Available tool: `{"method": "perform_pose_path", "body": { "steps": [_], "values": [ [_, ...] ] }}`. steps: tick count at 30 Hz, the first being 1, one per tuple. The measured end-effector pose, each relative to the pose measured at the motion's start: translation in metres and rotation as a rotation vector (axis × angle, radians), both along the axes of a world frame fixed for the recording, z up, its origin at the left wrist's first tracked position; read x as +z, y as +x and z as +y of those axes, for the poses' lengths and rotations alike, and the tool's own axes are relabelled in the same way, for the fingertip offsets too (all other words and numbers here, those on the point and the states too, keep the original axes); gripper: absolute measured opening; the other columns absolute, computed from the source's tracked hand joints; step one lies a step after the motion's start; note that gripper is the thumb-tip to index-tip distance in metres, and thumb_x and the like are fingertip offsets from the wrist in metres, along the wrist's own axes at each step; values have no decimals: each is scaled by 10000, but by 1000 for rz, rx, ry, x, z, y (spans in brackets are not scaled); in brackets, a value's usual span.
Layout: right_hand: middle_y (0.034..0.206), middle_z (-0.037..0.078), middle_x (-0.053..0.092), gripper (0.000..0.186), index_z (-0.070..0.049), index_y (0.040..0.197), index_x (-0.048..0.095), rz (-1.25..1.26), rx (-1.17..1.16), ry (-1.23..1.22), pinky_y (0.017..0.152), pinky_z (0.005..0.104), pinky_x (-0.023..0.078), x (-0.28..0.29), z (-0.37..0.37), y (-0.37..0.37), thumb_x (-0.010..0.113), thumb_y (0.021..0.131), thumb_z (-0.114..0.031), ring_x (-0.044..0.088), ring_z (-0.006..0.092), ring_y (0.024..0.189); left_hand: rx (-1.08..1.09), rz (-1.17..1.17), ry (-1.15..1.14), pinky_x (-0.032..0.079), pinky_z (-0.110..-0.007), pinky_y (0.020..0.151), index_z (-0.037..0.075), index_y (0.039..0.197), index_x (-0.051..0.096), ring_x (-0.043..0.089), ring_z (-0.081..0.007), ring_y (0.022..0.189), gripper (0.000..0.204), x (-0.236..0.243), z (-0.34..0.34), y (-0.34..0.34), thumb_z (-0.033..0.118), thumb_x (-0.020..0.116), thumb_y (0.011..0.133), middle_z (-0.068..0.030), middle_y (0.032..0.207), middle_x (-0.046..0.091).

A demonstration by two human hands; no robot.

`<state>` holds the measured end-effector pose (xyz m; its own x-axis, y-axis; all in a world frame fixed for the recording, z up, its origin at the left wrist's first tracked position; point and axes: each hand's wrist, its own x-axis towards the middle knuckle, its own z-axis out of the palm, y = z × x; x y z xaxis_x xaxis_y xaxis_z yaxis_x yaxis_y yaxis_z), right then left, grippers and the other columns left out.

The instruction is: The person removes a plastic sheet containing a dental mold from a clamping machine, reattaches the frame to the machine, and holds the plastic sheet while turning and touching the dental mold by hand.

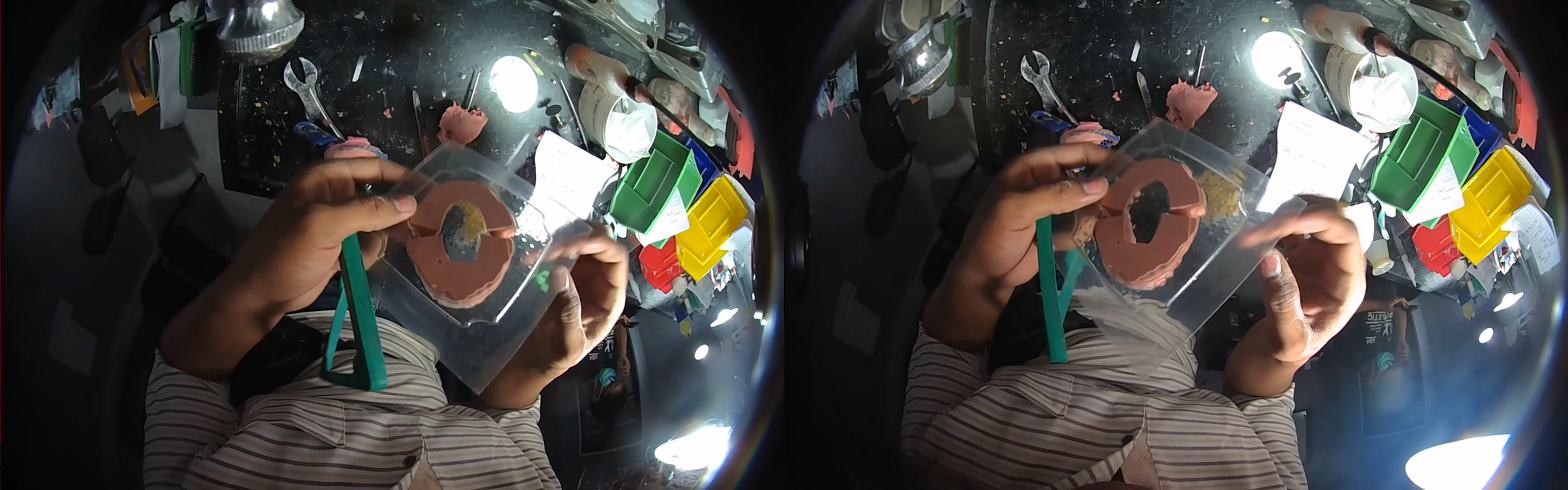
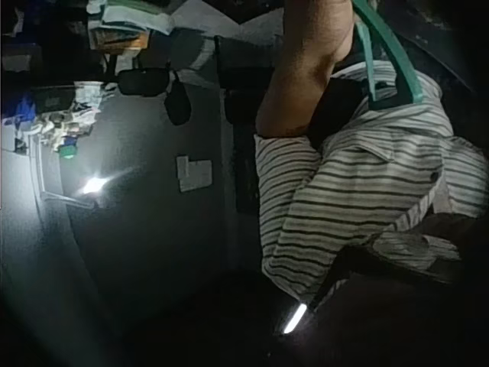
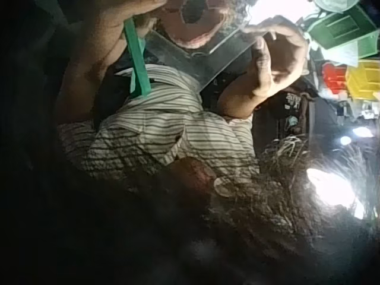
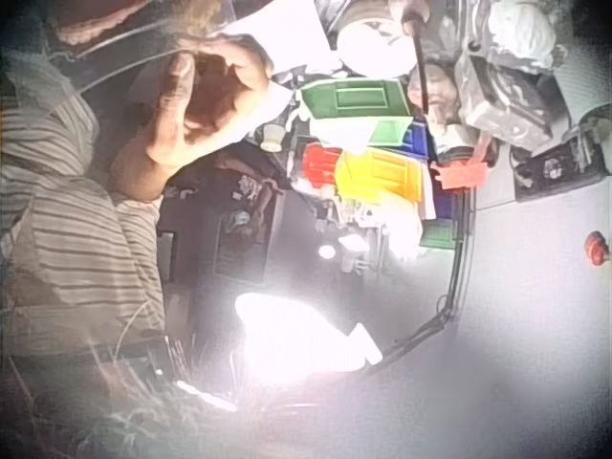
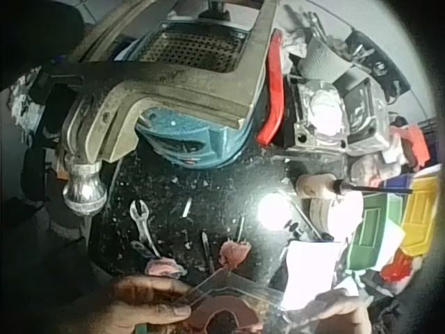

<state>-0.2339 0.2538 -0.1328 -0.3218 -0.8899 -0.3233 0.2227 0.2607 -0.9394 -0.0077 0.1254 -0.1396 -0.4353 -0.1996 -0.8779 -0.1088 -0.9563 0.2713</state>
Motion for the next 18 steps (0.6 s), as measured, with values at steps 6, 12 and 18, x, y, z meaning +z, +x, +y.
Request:
{"method": "perform_pose_path", "body": {
  "steps": [6, 12, 18],
  "values": [
    [1147, 265, 619, 593, 101, 1230, 516, 0, -54, -123, 947, 432, 478, -14, -13, 12, 770, 745, -127, 622, 311, 1050, 302, 262, 580, 557, -283, 811, -98, 1109, 614, 685, -184, 895, 241, -11, 17, 5, 71, 560, 946, -166, 1047, 685],
    [837, 230, 694, 167, 92, 927, 655, 84, 9, -47, 762, 382, 539, -6, -18, 18, 677, 835, -46, 679, 295, 785, 217, 368, 415, 563, -325, 862, -113, 1170, 598, 691, -204, 936, 327, -6, 27, 9, 86, 610, 911, -195, 1077, 677],
    [741, 196, 689, 145, 80, 886, 663, 123, 36, -45, 688, 342, 531, 1, -21, 20, 682, 851, -60, 674, 271, 709, -32, 351, 309, 521, -253, 753, -66, 1180, 630, 679, -147, 850, 382, -16, 14, 16, 248, 552, 977, -141, 950, 705]
  ]
}}
